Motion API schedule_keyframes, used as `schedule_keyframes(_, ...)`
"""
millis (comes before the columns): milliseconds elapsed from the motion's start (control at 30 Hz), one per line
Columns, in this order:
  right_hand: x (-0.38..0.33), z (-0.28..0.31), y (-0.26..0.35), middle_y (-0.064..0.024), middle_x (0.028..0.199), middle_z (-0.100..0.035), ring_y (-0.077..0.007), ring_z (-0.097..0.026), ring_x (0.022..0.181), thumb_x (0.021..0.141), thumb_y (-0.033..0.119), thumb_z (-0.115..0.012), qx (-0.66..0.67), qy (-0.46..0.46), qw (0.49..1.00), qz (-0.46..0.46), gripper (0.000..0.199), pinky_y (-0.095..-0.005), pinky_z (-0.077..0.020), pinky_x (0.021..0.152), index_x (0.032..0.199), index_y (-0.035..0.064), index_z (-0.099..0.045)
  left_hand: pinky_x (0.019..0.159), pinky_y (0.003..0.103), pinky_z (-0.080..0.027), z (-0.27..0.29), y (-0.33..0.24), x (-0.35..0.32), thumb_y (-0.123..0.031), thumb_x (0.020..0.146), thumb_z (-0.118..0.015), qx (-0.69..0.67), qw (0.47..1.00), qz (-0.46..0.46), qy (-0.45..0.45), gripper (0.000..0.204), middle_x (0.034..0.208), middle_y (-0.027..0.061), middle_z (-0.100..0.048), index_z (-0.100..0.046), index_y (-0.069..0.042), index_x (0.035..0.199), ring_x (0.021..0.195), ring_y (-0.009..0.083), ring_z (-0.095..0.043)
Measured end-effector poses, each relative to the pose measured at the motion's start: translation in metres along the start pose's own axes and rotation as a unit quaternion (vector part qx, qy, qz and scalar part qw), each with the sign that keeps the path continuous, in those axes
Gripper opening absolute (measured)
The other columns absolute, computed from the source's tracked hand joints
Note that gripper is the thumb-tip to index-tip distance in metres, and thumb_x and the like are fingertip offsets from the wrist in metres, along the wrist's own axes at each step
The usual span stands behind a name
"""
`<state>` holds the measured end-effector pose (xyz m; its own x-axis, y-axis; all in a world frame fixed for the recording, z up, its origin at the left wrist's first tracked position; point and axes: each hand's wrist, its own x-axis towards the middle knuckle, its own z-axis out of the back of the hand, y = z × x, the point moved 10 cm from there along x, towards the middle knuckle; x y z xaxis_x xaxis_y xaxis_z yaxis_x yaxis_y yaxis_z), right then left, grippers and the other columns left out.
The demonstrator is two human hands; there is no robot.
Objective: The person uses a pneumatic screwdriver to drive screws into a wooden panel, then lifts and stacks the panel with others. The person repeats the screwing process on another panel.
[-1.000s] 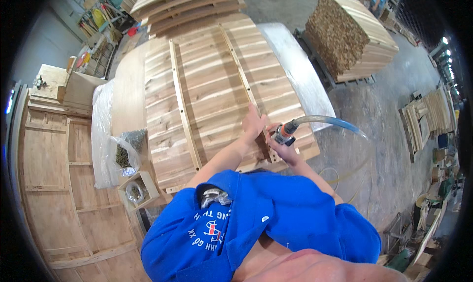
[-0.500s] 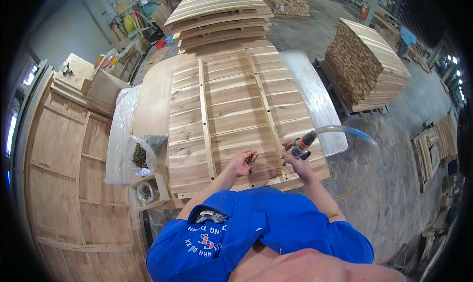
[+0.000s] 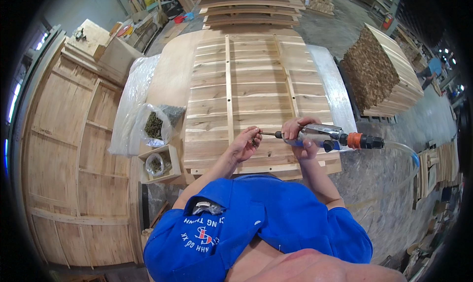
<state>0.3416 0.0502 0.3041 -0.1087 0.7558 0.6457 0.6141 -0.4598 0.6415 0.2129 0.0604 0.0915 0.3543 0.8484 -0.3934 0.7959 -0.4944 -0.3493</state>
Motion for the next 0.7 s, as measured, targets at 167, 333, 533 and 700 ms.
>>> schedule_keyframes(167,0.008,-0.044,-0.014,-0.0056,0.066,-0.048,-0.0172,-0.048,0.063,0.077,0.037,-0.06,0.032,0.031,0.999,0.0,0.045,-0.033,-0.0399,0.062,0.103,0.0039,-0.043,0.061,0.017,-0.053,0.016,-0.037,-0.034,-0.002,0.085,-0.057,-0.023,0.999,-0.026,-0.007,0.016,0.091,0.0091,-0.058,-0.05,-0.006,0.098,0.076,0.0138,-0.058)
schedule_keyframes(333,0.007,-0.082,-0.036,-0.0046,0.068,-0.048,-0.0178,-0.047,0.065,0.078,0.041,-0.057,0.05,0.043,0.998,-0.011,0.047,-0.0349,-0.0389,0.064,0.107,0.0076,-0.041,0.063,0.016,-0.054,0.037,-0.063,-0.07,-0.001,0.085,-0.057,-0.076,0.996,-0.051,-0.018,0.013,0.088,0.0085,-0.057,-0.053,-0.002,0.097,0.078,0.014,-0.059)
schedule_keyframes(533,0.004,-0.131,-0.059,-0.005,0.069,-0.049,-0.0186,-0.048,0.067,0.078,0.04,-0.058,0.088,0.074,0.993,0.014,0.047,-0.0358,-0.0386,0.064,0.109,0.0073,-0.043,0.055,0.019,-0.047,0.058,-0.077,-0.104,-0.012,0.086,-0.06,-0.209,0.977,-0.03,-0.025,0.014,0.079,0.0045,-0.055,-0.054,-0.002,0.094,0.069,0.0109,-0.053)
schedule_keyframes(700,0.004,-0.16,-0.07,-0.0054,0.071,-0.049,-0.0195,-0.048,0.067,0.079,0.043,-0.053,0.066,0.099,0.992,0.048,0.047,-0.0373,-0.0384,0.065,0.109,0.0072,-0.046,0.047,0.021,-0.038,0.093,-0.078,-0.155,-0.021,0.087,-0.059,-0.07,0.993,-0.028,-0.085,0.016,0.064,-0.0009,-0.048,-0.054,-0.007,0.091,0.056,0.0079,-0.045)
